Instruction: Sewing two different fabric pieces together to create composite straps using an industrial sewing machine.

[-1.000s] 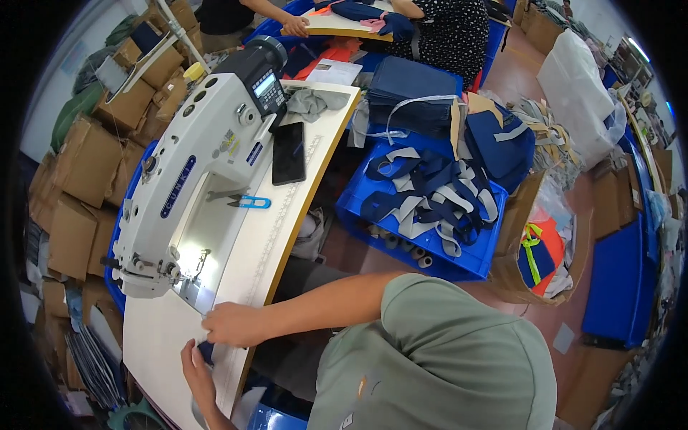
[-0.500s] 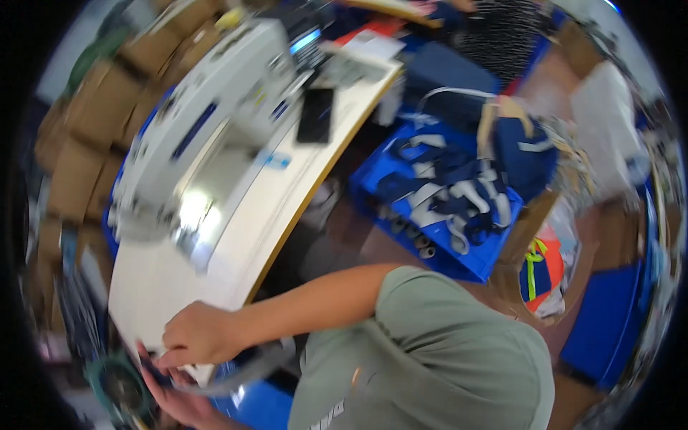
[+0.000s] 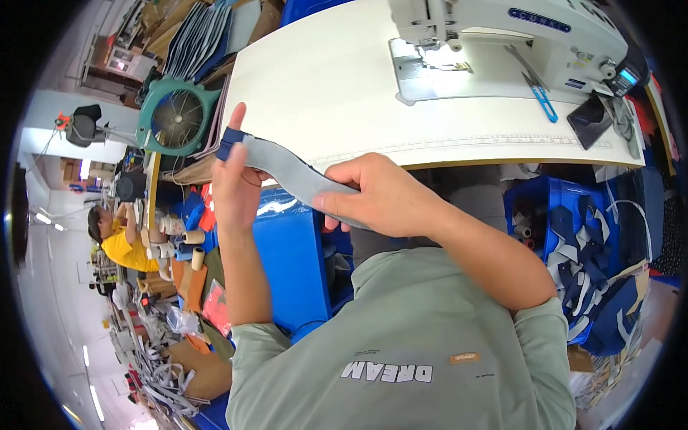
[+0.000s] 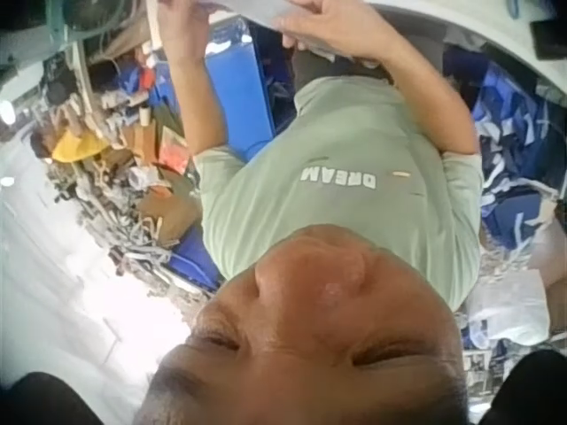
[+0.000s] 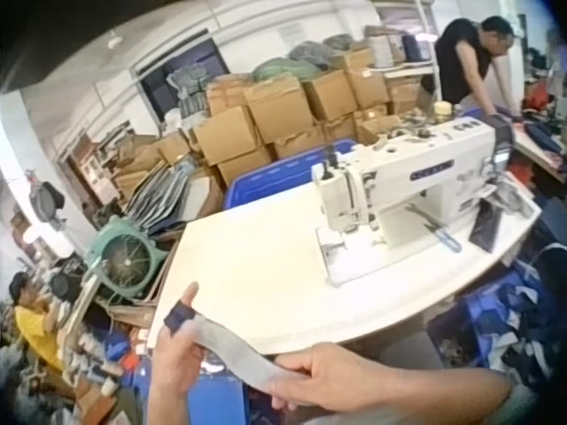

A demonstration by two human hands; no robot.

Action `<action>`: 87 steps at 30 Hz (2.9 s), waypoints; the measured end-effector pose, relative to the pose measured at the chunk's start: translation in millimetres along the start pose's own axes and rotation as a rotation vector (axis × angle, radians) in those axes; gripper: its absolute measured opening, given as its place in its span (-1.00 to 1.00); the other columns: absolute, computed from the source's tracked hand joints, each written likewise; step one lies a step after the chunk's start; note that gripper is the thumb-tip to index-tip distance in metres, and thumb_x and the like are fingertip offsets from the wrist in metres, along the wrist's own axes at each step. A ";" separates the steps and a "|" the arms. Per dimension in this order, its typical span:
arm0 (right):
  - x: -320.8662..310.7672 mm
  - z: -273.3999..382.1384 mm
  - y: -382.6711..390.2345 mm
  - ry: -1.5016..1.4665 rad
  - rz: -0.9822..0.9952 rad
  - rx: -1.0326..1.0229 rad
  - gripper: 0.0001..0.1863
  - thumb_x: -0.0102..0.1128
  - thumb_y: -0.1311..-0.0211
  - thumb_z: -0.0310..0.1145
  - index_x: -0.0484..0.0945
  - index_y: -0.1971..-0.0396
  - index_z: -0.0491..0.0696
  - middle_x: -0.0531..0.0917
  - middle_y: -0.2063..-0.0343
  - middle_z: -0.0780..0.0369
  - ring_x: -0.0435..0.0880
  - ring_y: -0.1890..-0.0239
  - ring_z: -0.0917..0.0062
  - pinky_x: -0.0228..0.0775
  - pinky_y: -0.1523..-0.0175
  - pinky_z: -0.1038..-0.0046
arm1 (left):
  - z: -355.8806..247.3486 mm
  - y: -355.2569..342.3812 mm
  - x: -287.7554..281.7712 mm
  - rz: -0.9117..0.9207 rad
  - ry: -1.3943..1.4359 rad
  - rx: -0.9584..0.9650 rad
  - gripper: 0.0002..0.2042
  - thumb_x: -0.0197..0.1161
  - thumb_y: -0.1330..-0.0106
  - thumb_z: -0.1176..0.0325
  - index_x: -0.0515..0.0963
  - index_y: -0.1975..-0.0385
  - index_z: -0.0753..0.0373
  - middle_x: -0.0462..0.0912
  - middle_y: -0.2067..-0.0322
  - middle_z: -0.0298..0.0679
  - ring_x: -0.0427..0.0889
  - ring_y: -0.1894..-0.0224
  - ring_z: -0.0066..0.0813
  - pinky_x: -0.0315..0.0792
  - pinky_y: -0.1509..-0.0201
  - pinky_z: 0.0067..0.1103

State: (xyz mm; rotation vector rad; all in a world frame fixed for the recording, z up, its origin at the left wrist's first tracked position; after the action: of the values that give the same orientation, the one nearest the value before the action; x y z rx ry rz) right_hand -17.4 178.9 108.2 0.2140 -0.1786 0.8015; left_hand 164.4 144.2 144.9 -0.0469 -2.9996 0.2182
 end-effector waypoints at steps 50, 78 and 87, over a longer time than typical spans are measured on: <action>-68.2 -71.8 7.0 0.228 0.072 0.025 -0.07 0.56 0.04 -0.45 0.36 -0.42 -0.11 0.61 0.00 0.26 0.57 -0.06 0.55 0.31 -0.34 0.41 | -100.9 -44.9 -86.8 -0.405 0.243 0.474 -0.55 0.03 -0.55 0.37 0.23 -0.35 0.40 0.65 -0.01 0.21 0.68 -0.04 -0.05 0.52 -0.23 -0.25; -121.2 -152.7 47.5 -0.539 -0.585 0.194 -0.59 -0.05 -0.63 -0.13 0.55 0.11 -0.23 0.71 0.43 0.15 0.71 0.38 0.55 0.59 0.19 0.46 | 202.0 -204.1 153.6 0.290 -0.499 -0.323 -0.81 0.45 -0.32 0.34 0.71 0.39 0.36 0.64 0.55 -0.35 0.48 0.59 -0.69 0.41 0.48 -0.66; -125.0 -157.6 49.1 -0.603 -0.562 0.223 -0.57 -0.04 -0.63 -0.13 0.58 0.07 -0.26 0.73 0.38 0.13 0.72 0.35 0.52 0.58 0.14 0.47 | 190.0 -214.9 163.8 0.382 -0.746 -0.273 -0.75 0.42 -0.27 0.40 0.53 0.47 0.47 0.61 0.59 -0.14 0.59 0.60 -0.45 0.47 0.45 -0.49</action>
State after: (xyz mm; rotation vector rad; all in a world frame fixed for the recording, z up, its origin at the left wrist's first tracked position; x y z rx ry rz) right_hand -126.3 166.2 -67.5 0.6843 -0.5695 0.1750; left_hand -28.1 -88.6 11.5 -0.7195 -3.7071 -0.1912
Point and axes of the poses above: each hand's wrist, its own y-axis away from the middle knuckle, its own x-axis out of the palm, z = x × y, the point moved 9 cm from there along -y, towards the middle knuckle
